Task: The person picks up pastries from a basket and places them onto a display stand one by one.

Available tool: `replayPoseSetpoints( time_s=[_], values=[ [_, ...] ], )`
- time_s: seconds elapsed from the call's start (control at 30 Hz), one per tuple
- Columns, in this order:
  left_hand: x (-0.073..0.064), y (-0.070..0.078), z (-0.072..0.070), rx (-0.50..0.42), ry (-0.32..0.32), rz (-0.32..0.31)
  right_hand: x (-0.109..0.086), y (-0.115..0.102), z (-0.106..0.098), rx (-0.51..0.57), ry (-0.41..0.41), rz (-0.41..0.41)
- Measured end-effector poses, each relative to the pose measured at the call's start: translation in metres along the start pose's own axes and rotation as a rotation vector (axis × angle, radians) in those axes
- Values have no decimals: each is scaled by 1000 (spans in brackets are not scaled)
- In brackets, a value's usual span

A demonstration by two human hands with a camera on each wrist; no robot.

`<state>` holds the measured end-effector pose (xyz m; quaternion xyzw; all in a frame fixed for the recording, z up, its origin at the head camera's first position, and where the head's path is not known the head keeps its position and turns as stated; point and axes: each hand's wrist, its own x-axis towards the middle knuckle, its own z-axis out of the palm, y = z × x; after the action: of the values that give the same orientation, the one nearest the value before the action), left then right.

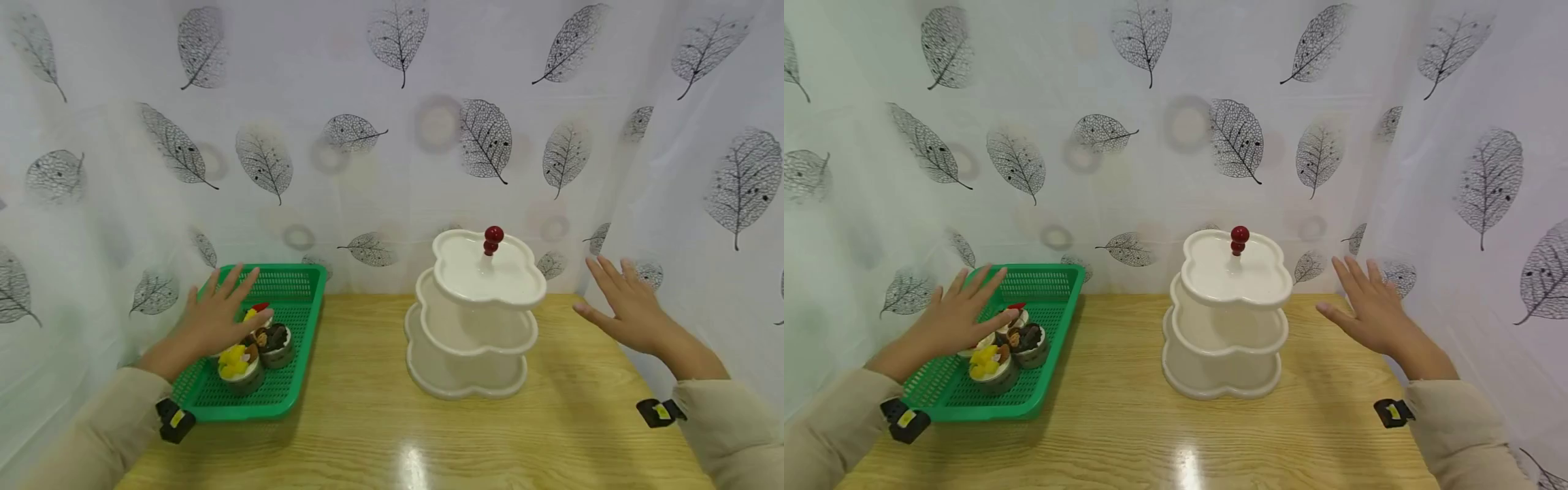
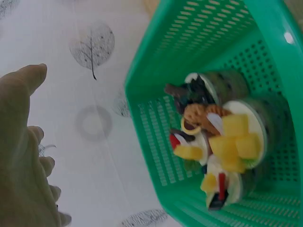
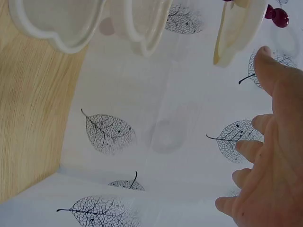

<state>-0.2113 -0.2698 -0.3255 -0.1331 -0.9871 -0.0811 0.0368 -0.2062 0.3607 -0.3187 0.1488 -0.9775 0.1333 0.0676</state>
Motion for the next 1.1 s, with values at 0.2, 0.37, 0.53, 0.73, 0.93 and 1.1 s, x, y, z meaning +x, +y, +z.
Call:
replayPoseSetpoints(
  time_s=[0.2,0.37,0.53,0.73,0.93,1.1],
  values=[
    [-2,-29,5,-24,9,21,-9,-24,4,171,144,-98],
    [-9,-54,13,-75,9,4,-18,-52,9,266,267,-200],
    [-18,-74,22,-113,10,-30,-29,-84,15,303,338,-304],
    [-30,-98,35,-138,4,-55,-33,-121,28,339,329,-474],
    [-39,-121,54,-140,-25,-87,-30,-149,49,391,297,-630],
    [-45,-135,65,-135,-40,-105,-27,-163,74,422,224,-657]
  ],
)
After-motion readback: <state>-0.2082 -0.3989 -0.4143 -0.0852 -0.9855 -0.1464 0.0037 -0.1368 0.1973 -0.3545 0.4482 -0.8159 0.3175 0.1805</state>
